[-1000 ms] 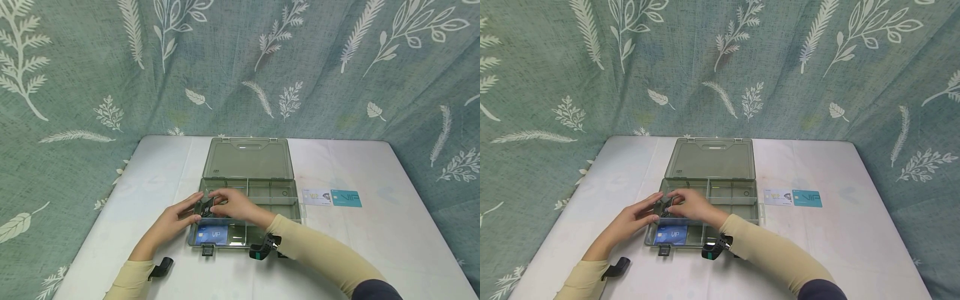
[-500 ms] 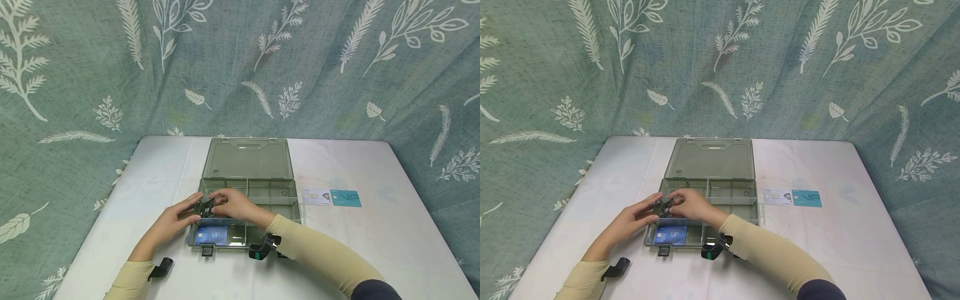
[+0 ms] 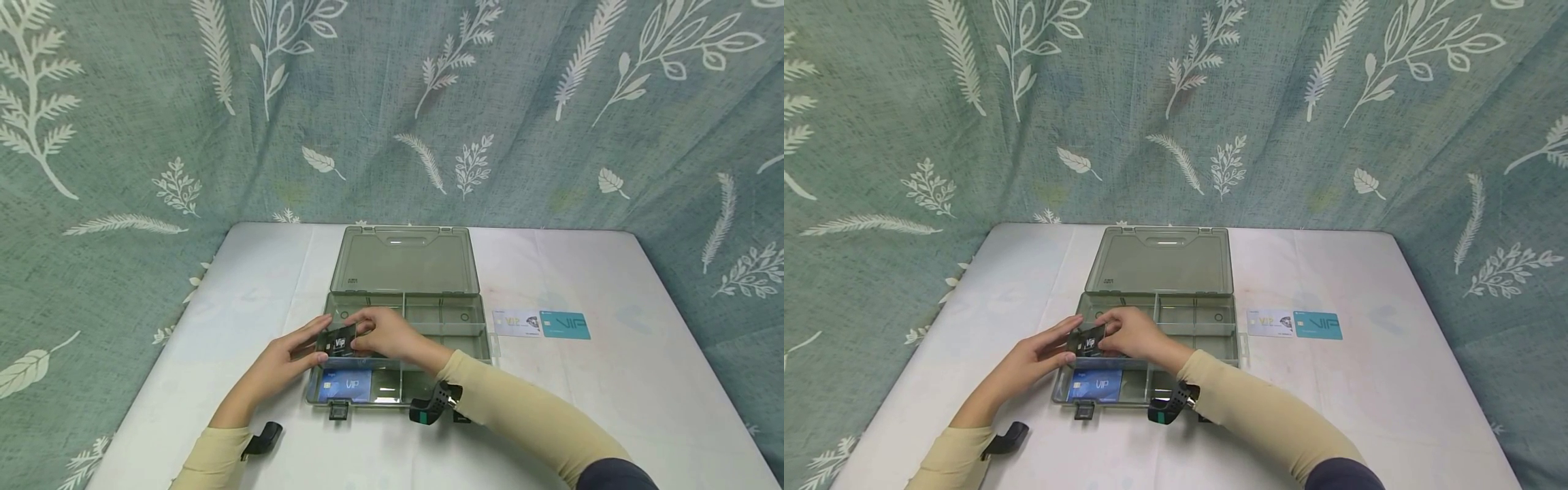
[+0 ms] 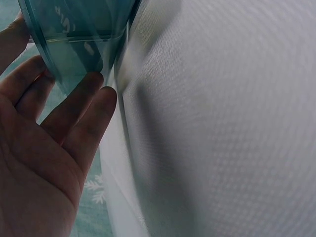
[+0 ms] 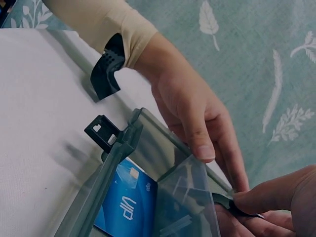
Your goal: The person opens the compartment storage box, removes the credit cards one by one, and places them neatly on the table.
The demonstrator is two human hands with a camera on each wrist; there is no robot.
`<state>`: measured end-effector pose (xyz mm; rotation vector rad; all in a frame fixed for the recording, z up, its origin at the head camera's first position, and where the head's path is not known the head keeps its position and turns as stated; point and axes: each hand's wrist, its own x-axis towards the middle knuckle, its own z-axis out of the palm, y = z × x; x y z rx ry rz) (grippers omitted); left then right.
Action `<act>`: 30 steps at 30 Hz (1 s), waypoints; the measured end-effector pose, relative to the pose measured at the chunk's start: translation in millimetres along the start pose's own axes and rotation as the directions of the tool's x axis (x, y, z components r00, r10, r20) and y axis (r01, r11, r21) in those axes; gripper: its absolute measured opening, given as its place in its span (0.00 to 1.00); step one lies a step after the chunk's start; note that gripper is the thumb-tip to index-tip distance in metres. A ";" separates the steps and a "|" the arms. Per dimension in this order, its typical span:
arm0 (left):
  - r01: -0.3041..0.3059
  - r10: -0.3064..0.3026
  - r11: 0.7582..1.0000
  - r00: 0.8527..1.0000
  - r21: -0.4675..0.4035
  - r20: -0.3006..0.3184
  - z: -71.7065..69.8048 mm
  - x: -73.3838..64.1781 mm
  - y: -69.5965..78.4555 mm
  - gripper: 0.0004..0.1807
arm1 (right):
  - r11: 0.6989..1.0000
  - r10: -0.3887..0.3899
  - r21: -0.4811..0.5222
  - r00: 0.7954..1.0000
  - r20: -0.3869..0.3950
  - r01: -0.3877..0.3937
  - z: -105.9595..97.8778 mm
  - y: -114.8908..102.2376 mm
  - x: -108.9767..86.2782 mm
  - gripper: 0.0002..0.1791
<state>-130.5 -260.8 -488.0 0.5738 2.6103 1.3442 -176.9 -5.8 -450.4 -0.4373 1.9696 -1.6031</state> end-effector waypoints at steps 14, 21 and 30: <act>0.009 -0.009 1.000 1.000 0.016 -0.010 0.0 -0.4 -0.1 0.37 | 0.999 -0.003 0.041 1.000 -0.022 0.004 -9.2 0.1 -5.3 0.22; 0.027 -0.026 0.999 1.000 0.026 -0.011 0.4 -0.6 -0.7 0.38 | 0.999 -0.036 -0.005 0.998 -0.044 0.035 -13.7 1.3 -8.5 0.22; 0.033 -0.033 0.999 0.999 0.010 -0.010 0.7 -1.2 0.1 0.38 | 0.997 -0.073 -0.045 0.993 -0.088 0.070 -18.9 1.9 -14.0 0.21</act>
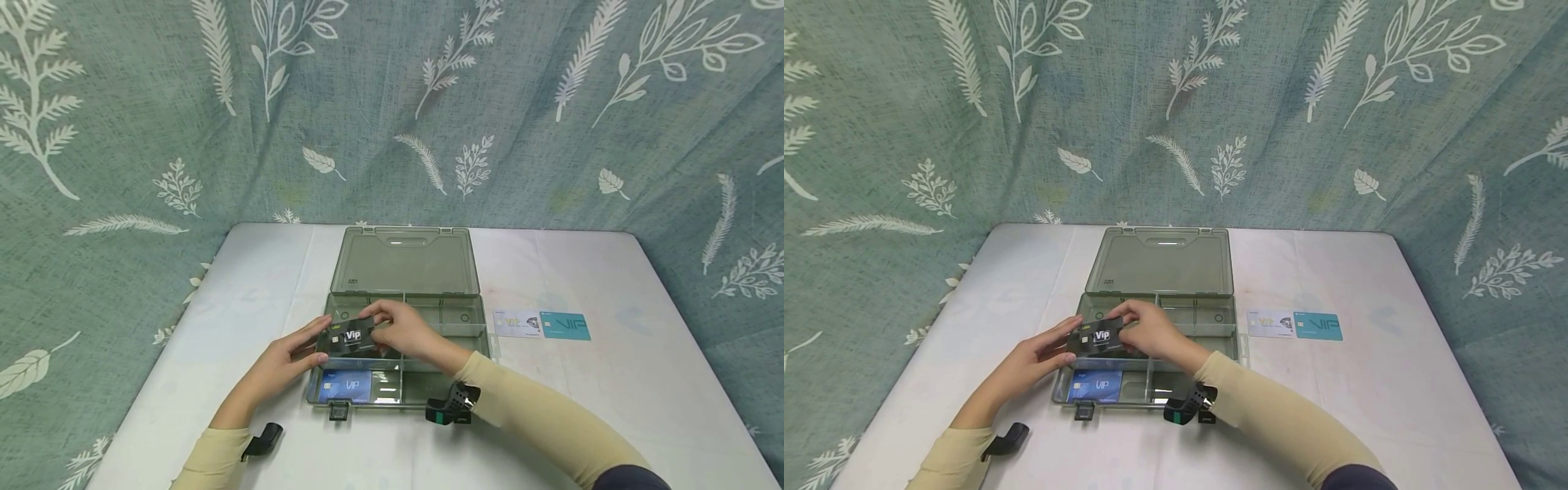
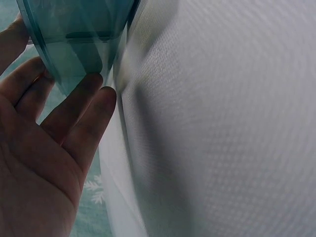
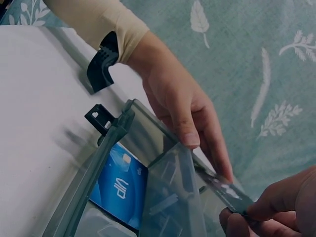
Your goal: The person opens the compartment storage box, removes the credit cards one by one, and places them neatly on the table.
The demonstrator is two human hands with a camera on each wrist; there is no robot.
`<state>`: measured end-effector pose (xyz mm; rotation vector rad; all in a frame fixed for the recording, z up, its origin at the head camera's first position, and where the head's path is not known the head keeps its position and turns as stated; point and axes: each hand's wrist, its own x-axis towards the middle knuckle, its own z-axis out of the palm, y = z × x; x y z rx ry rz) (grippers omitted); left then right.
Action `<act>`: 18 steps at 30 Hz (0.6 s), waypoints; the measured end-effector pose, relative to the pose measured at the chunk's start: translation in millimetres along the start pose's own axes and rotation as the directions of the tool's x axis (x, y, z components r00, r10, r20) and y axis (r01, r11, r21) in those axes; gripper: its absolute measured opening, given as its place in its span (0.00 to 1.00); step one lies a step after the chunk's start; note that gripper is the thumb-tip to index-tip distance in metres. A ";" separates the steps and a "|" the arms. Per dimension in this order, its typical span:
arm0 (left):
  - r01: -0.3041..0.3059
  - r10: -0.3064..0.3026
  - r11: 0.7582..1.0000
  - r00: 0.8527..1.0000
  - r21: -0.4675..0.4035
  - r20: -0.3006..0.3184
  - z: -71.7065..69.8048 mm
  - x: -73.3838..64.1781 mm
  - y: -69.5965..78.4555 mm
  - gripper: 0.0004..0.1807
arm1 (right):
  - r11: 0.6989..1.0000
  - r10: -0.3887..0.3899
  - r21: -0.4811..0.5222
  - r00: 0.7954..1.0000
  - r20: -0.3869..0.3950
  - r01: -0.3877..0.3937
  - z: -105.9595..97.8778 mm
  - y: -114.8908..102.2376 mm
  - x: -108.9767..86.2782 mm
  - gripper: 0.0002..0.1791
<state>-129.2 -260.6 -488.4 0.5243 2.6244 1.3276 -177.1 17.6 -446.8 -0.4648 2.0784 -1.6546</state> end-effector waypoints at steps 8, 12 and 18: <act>-0.043 0.043 0.999 0.999 -0.005 -0.009 1.1 1.5 0.0 0.37 | 1.000 -0.003 -0.010 1.000 -0.020 0.002 -6.7 -2.0 -7.9 0.16; -0.038 0.038 0.999 0.999 -0.002 -0.008 1.1 1.2 0.4 0.37 | 1.000 -0.002 -0.024 1.000 -0.029 0.001 -10.5 -0.7 -10.8 0.16; -0.039 0.039 0.999 0.999 0.006 -0.007 1.1 0.9 1.5 0.37 | 1.000 -0.008 -0.016 0.999 -0.032 0.008 -17.2 3.4 -14.2 0.16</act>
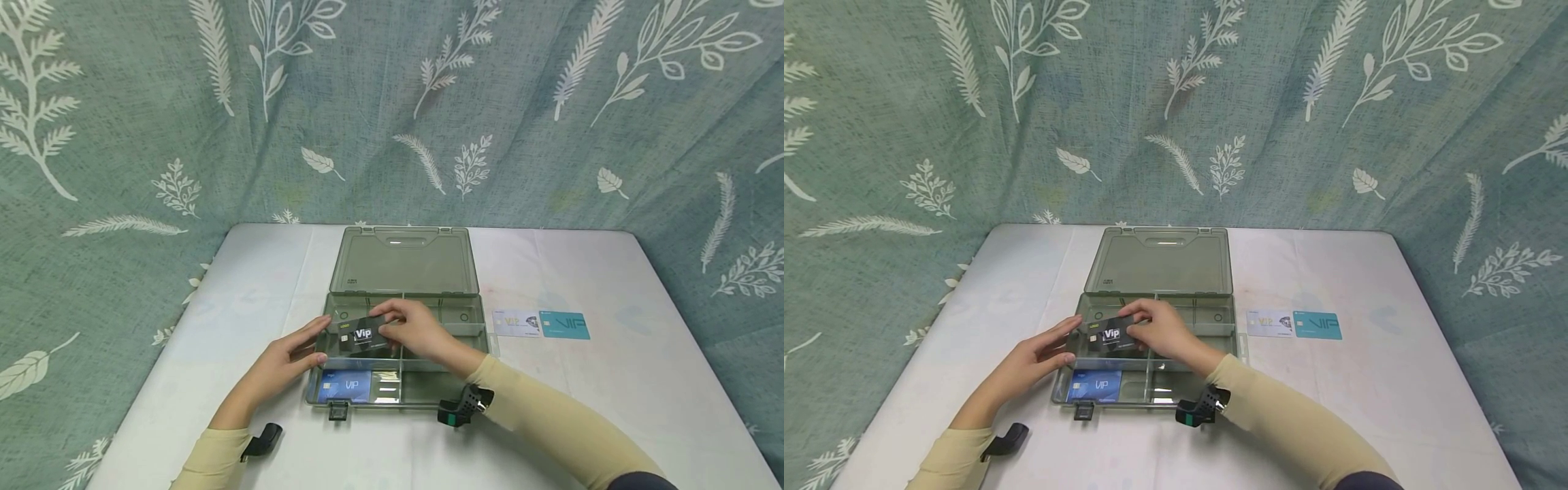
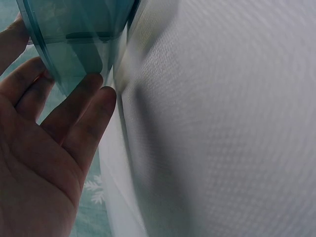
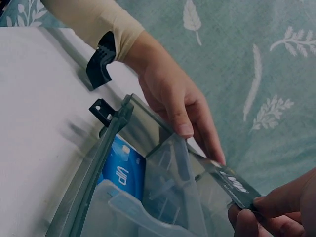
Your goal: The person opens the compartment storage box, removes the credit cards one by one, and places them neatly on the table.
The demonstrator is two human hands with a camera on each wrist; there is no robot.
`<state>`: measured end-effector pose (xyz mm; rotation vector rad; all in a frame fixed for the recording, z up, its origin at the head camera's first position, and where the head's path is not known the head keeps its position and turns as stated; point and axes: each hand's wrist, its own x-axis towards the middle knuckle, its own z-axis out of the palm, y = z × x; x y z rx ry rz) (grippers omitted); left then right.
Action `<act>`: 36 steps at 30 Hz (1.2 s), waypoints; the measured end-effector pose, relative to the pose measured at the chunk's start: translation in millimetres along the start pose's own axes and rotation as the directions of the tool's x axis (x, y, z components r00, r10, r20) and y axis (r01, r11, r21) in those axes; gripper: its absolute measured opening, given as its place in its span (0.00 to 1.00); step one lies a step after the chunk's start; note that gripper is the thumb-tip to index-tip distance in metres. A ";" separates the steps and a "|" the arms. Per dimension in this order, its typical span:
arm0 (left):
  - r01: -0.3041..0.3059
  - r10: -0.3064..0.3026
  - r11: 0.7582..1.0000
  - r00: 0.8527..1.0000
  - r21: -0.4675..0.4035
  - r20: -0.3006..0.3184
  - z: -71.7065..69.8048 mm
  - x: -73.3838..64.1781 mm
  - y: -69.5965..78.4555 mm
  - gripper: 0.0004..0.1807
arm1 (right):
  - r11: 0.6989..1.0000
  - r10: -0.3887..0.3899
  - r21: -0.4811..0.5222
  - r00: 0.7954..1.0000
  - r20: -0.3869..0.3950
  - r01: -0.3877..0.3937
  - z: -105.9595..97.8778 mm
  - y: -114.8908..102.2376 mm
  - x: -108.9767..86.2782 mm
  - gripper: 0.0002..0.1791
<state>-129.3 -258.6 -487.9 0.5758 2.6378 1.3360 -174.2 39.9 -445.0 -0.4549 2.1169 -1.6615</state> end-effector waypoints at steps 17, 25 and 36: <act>-0.027 0.027 1.000 1.000 0.003 0.006 0.1 0.6 -1.6 0.37 | 0.999 0.032 0.021 0.999 -0.010 -0.032 -20.2 4.8 -14.4 0.17; -0.028 0.028 1.000 1.000 0.002 0.004 -0.3 -0.7 -0.4 0.37 | 0.999 0.047 0.015 0.999 -0.023 -0.047 -30.6 8.0 -23.5 0.18; -0.023 0.023 1.000 1.000 -0.002 0.010 -0.1 -1.1 -1.0 0.37 | 0.999 0.036 -0.026 0.998 -0.052 -0.038 -48.8 11.8 -38.9 0.17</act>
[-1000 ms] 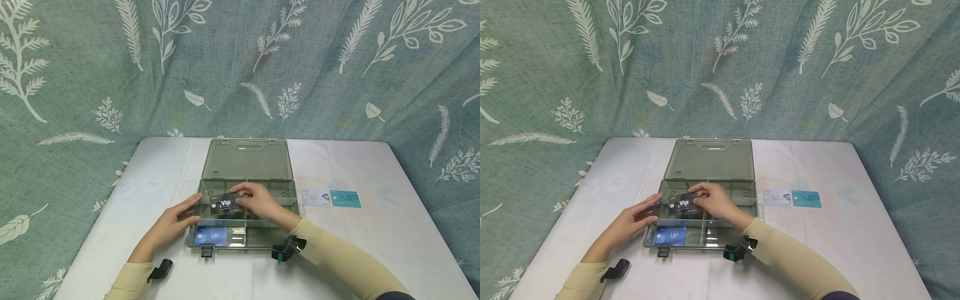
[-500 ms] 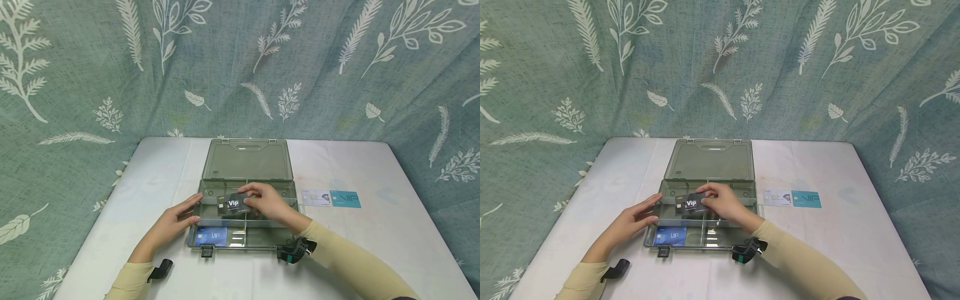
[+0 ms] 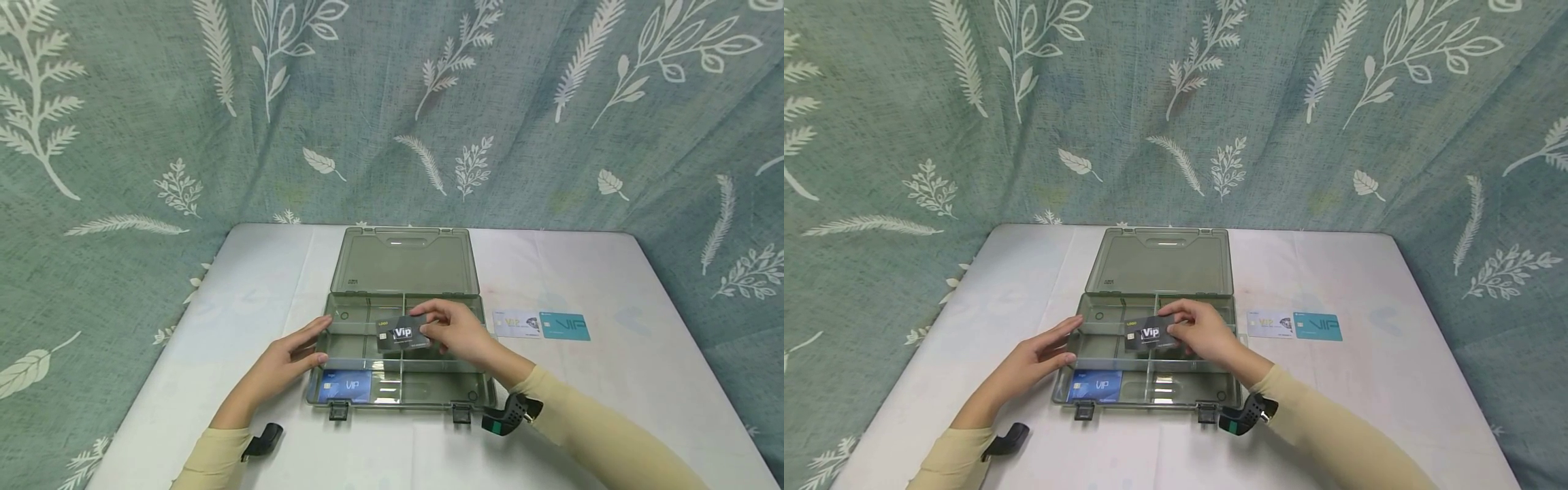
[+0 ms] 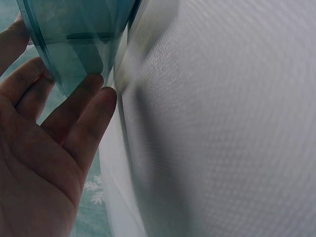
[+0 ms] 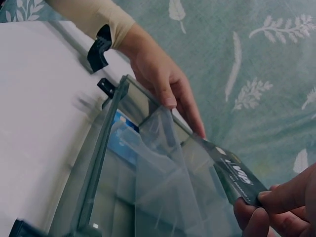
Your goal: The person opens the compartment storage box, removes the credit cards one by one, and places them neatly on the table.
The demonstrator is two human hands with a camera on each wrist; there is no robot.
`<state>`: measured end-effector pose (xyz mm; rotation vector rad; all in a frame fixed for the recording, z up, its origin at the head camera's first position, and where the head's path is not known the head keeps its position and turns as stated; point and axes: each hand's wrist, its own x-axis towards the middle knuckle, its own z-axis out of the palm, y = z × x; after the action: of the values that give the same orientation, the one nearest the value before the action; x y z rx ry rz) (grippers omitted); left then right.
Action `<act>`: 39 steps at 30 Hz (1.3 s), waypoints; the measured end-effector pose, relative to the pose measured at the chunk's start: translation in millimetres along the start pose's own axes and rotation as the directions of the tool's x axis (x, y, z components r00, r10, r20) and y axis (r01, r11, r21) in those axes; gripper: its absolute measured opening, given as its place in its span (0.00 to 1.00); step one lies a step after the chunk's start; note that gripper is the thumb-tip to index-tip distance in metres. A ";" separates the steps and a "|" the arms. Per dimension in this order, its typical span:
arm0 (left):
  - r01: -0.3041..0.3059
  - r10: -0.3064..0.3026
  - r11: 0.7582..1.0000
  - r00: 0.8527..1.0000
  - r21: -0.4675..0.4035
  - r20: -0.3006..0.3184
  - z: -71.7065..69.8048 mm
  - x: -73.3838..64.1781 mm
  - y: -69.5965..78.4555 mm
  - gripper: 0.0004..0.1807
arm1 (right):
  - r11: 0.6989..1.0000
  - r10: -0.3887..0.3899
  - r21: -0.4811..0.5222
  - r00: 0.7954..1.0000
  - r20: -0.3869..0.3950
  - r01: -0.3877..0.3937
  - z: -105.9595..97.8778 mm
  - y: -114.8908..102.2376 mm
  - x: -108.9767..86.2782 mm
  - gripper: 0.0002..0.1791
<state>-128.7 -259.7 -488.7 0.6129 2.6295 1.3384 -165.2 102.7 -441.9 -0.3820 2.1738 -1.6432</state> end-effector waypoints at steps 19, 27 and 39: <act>-0.004 0.004 1.000 1.000 -0.006 0.004 -0.8 -0.4 0.9 0.37 | 0.998 0.048 -0.027 0.997 -0.068 -0.050 -34.6 8.3 -28.0 0.16; -0.009 0.009 1.000 1.000 -0.015 0.005 -0.9 0.0 1.1 0.37 | 0.997 0.056 -0.041 0.994 -0.093 -0.060 -49.9 13.3 -41.0 0.16; 0.000 0.000 1.000 1.000 -0.025 0.007 -0.5 -0.2 0.7 0.37 | 0.994 0.089 -0.051 0.982 -0.165 -0.098 -75.0 21.6 -59.1 0.18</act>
<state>-128.4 -259.8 -487.8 0.6131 2.6031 1.3649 -146.9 198.6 -436.4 -0.1634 2.3251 -1.6125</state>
